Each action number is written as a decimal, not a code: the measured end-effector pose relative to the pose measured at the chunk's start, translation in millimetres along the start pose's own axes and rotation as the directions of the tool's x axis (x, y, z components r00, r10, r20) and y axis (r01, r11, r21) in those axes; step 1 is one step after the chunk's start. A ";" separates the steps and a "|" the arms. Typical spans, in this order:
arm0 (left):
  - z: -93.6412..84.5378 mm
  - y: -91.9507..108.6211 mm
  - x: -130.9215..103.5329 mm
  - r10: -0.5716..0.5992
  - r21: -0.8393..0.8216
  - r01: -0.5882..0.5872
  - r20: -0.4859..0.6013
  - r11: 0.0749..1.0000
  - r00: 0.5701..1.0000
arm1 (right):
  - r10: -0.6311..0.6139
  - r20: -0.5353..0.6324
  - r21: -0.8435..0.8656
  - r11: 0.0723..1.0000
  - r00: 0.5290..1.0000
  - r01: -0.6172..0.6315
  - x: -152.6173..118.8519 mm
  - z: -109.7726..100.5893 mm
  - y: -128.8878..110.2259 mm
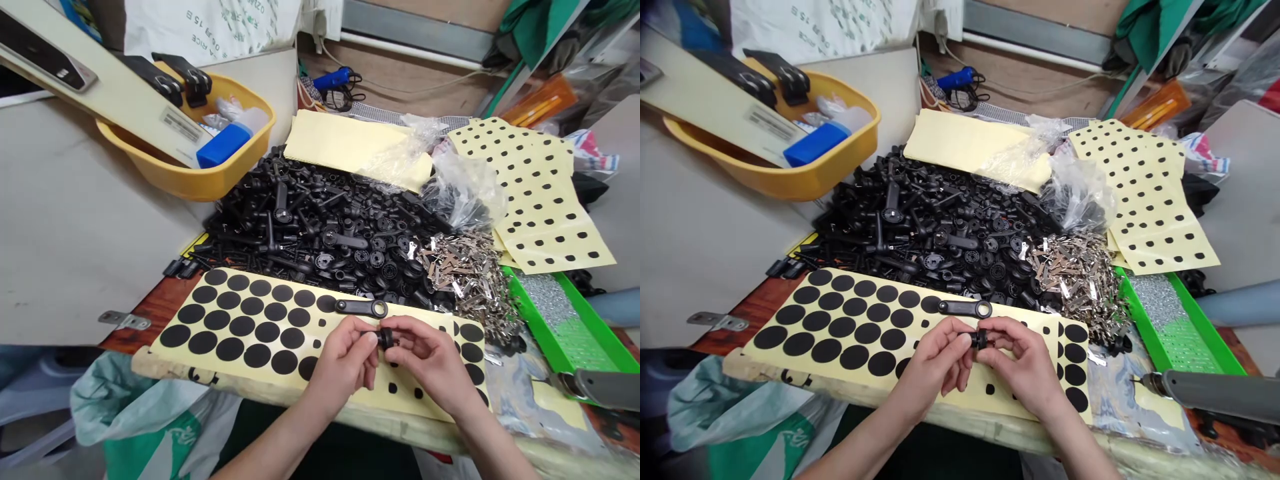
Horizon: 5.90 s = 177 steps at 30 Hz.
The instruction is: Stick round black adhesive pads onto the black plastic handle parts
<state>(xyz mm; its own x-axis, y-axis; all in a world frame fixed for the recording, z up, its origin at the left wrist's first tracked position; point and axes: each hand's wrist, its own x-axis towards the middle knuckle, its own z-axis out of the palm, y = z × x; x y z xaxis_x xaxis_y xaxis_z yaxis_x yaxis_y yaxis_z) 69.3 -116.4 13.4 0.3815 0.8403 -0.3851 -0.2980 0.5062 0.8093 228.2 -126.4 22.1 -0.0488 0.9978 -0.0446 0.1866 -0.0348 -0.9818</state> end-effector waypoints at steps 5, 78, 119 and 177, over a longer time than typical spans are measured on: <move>-0.3 3.0 0.6 -0.076 -0.063 0.076 0.009 0.995 0.997 | -0.393 0.007 -0.293 0.878 0.919 0.378 -4.3 2.3 6.3; -7.6 -12.4 0.7 0.125 -0.043 -0.123 0.025 0.991 0.992 | -0.571 0.013 -0.462 0.725 0.821 0.511 -9.4 18.9 4.1; -1.6 -0.3 -10.0 0.045 -0.266 -0.038 0.021 0.963 0.999 | -0.588 -0.130 -0.492 0.738 0.798 0.463 -10.1 33.2 -33.3; 4.0 0.6 -8.8 -0.045 -0.237 0.039 -0.019 0.971 0.999 | -0.659 0.158 -0.566 0.550 0.736 0.614 -12.1 11.4 -3.3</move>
<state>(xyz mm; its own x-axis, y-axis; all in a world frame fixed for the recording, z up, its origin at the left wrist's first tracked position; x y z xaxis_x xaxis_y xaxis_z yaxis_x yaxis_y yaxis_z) 69.2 -124.2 19.1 0.3779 0.8204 -0.4291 -0.4821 0.5700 0.6653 217.0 -139.0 23.8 -0.3140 0.7479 0.5848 0.6279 0.6256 -0.4630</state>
